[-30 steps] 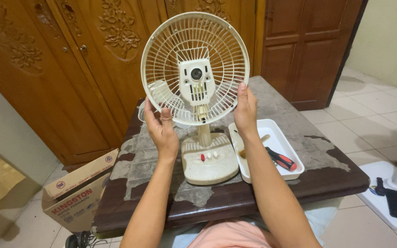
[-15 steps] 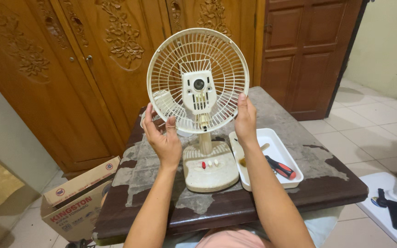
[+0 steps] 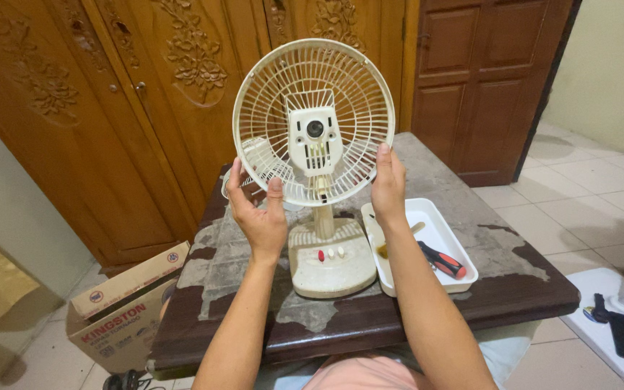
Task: The person attaches the front grille to a disassembled electric fan on a table, aligns it, and secures it using a screwdriver and screws. The person then picks up the rear grille.
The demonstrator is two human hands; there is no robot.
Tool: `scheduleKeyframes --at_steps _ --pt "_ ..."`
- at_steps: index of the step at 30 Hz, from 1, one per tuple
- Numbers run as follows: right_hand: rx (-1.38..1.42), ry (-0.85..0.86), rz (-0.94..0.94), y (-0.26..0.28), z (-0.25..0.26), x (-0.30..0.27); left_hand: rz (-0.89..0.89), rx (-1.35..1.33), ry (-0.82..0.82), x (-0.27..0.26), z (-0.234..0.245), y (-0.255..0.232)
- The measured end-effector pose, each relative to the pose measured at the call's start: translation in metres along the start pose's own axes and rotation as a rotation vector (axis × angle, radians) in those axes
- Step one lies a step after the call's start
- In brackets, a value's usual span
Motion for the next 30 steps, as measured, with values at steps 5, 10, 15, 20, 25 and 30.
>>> scheduleKeyframes --at_steps 5,10,15,20,25,30 --pt "-0.016 -0.004 0.031 0.003 0.000 -0.001 -0.112 0.154 0.062 -0.002 -0.003 -0.016" --pt "-0.064 -0.025 0.064 0.006 0.000 -0.003 -0.055 0.204 0.126 -0.008 -0.009 -0.016" --pt "-0.040 -0.009 0.061 0.006 -0.001 -0.003 -0.061 0.239 0.189 -0.017 -0.019 -0.020" --pt "-0.019 -0.019 0.040 0.003 0.001 -0.002 -0.033 0.277 0.234 -0.020 -0.026 -0.017" --pt "-0.029 -0.022 0.031 0.002 0.002 -0.001 0.017 0.275 0.253 -0.021 -0.027 -0.012" --pt "-0.009 -0.015 0.018 0.002 0.001 0.000 0.060 0.289 0.277 -0.023 -0.028 -0.008"
Point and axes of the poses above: each hand's wrist, its own x-axis towards the middle knuckle, its own z-axis out of the back of the hand, y = z × x, the point moved 7 cm from there along x, towards the middle knuckle, and after that the axes turned 10 degrees about -z, right-handed, at the moved point
